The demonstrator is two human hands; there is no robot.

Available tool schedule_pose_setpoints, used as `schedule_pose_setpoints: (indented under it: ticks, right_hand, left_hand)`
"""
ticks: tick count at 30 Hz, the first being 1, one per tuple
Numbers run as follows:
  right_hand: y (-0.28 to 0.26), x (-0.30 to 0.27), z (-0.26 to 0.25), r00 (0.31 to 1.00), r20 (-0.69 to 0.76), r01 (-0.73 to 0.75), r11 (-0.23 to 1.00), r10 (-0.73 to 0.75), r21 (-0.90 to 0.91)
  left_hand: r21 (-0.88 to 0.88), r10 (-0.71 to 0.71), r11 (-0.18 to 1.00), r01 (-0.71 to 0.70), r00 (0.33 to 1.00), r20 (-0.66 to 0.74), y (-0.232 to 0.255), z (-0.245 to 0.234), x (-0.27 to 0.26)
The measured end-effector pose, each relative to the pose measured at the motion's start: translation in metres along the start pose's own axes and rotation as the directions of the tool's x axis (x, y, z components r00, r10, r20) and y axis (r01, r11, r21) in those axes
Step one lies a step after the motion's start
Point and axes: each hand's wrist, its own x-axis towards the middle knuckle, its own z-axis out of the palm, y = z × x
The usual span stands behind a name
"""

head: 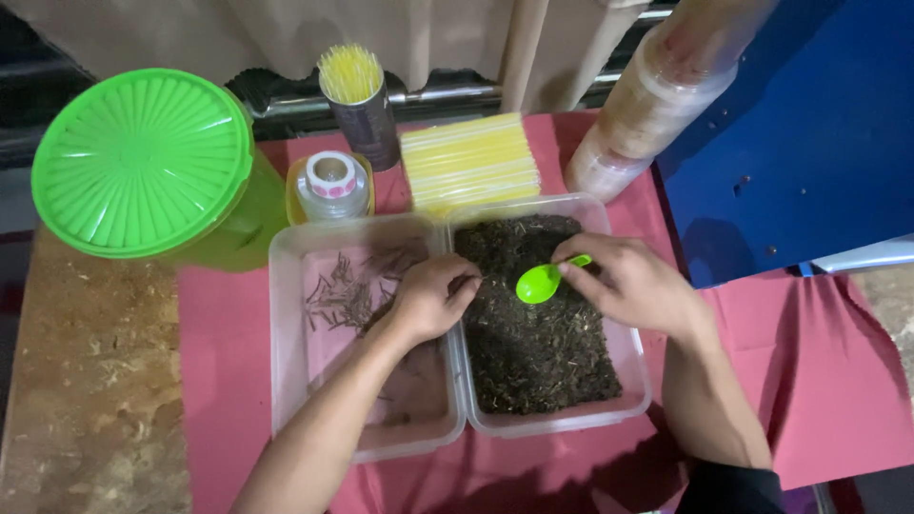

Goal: Sorting tea leaves by removing stems and debris using a spoon and hands

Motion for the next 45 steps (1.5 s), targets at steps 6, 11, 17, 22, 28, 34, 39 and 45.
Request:
schedule_pose_setpoints:
  ticks: [6,11,17,22,28,34,39,45]
  right_hand:
    - [0.012,0.001,0.0,0.979,-0.189,-0.076,0.997,0.072,-0.017]
    - [0.07,0.0,0.025,0.9,-0.428,-0.132,0.988,0.087,-0.077]
    - [0.098,0.02,0.054,0.848,-0.528,-0.06,0.998,0.043,-0.015]
    - [0.104,0.031,0.066,0.839,-0.542,-0.044,0.999,0.046,0.017]
    - [0.097,0.029,0.055,0.869,-0.495,0.01,1.0,0.001,0.02]
    - [0.098,0.028,0.051,0.82,-0.547,0.128,0.986,-0.166,-0.108]
    - [0.105,0.03,0.062,0.849,-0.492,0.217,0.976,-0.192,-0.008]
    - [0.095,0.025,0.058,0.875,-0.455,-0.055,0.967,0.167,0.25]
  left_hand:
    - [0.052,0.002,0.999,-0.001,1.0,-0.019,-0.005,0.002,0.0]
    - [0.054,0.011,0.998,-0.009,0.999,-0.042,-0.006,0.011,-0.003]
    - [0.086,0.105,0.992,-0.091,0.979,-0.175,-0.021,0.025,0.0]
    - [0.051,0.129,0.991,-0.122,0.977,-0.169,-0.023,0.024,0.001]
    - [0.063,0.125,0.991,-0.115,0.973,-0.197,-0.021,0.023,0.0]
    - [0.054,0.12,0.992,-0.11,0.965,-0.235,-0.024,0.028,-0.001]
    - [0.047,0.162,0.987,-0.156,0.963,-0.216,-0.015,0.019,0.002]
    - [-0.007,0.099,0.995,-0.103,0.975,-0.198,-0.014,0.019,0.0]
